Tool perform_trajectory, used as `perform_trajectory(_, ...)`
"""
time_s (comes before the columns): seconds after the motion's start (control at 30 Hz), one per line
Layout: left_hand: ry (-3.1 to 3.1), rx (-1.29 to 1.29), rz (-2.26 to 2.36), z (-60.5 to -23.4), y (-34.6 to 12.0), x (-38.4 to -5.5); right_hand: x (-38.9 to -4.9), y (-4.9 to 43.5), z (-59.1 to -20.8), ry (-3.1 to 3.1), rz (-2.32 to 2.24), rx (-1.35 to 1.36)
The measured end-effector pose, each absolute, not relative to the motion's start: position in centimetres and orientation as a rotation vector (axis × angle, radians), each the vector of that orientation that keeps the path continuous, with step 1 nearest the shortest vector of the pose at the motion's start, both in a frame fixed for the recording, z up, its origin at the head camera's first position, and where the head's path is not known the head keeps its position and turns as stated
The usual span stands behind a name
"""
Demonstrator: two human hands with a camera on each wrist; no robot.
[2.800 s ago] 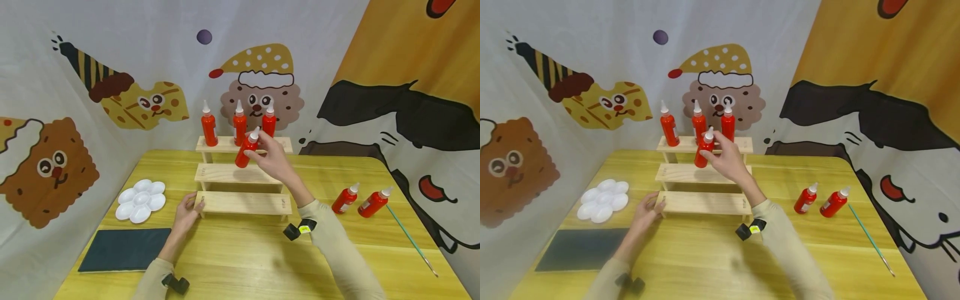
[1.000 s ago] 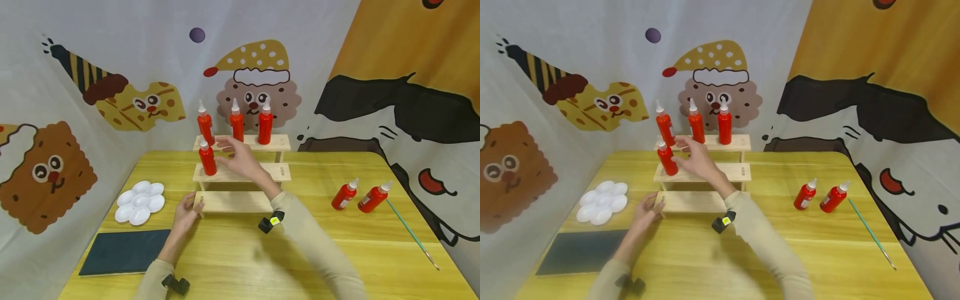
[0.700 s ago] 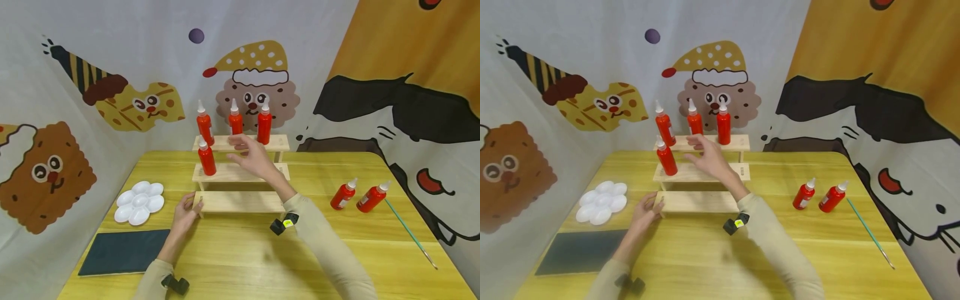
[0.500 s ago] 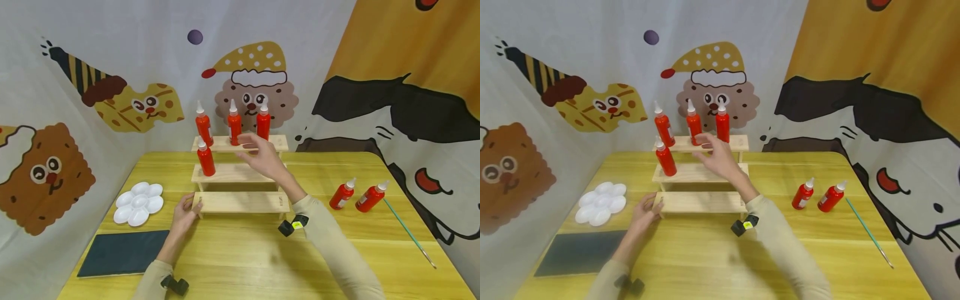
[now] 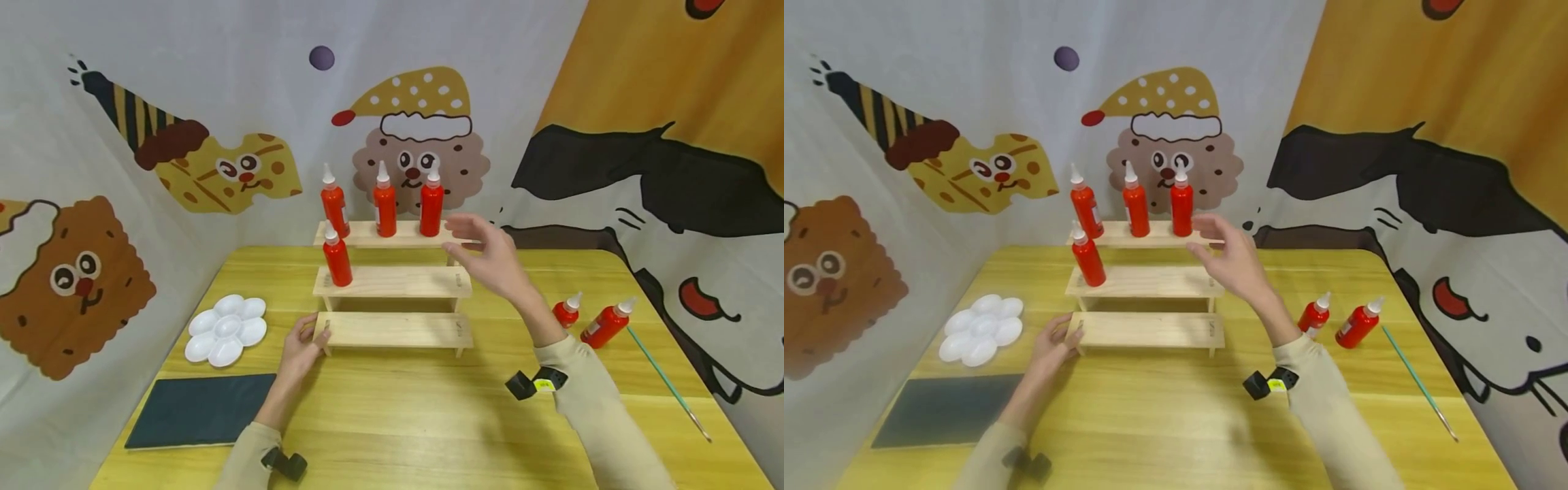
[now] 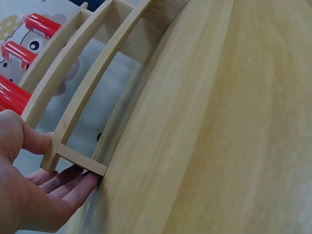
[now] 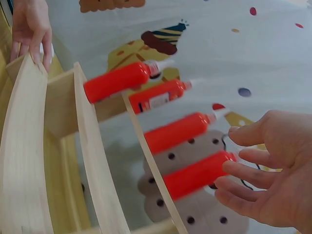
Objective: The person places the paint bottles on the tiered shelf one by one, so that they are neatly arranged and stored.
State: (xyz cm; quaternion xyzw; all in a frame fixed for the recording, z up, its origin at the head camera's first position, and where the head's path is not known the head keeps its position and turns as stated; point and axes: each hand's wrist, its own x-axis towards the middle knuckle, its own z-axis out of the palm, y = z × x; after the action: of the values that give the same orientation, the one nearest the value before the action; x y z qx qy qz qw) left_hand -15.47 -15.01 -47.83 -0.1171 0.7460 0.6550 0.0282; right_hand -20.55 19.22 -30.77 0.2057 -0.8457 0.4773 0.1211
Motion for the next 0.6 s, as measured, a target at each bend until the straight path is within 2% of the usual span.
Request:
perform_trajectory(0.4, 2.330, -0.353, 2.033, -48.2, -14.9, -15.7, -18.6, 25.3, -30.5, -2.459, 1.306, 0.448)
perform_trajectory(0.6, 2.325, -0.385, 2.018, -48.2, -14.9, -15.8, -17.4, 27.8, -30.3, -2.511, 1.287, 0.269)
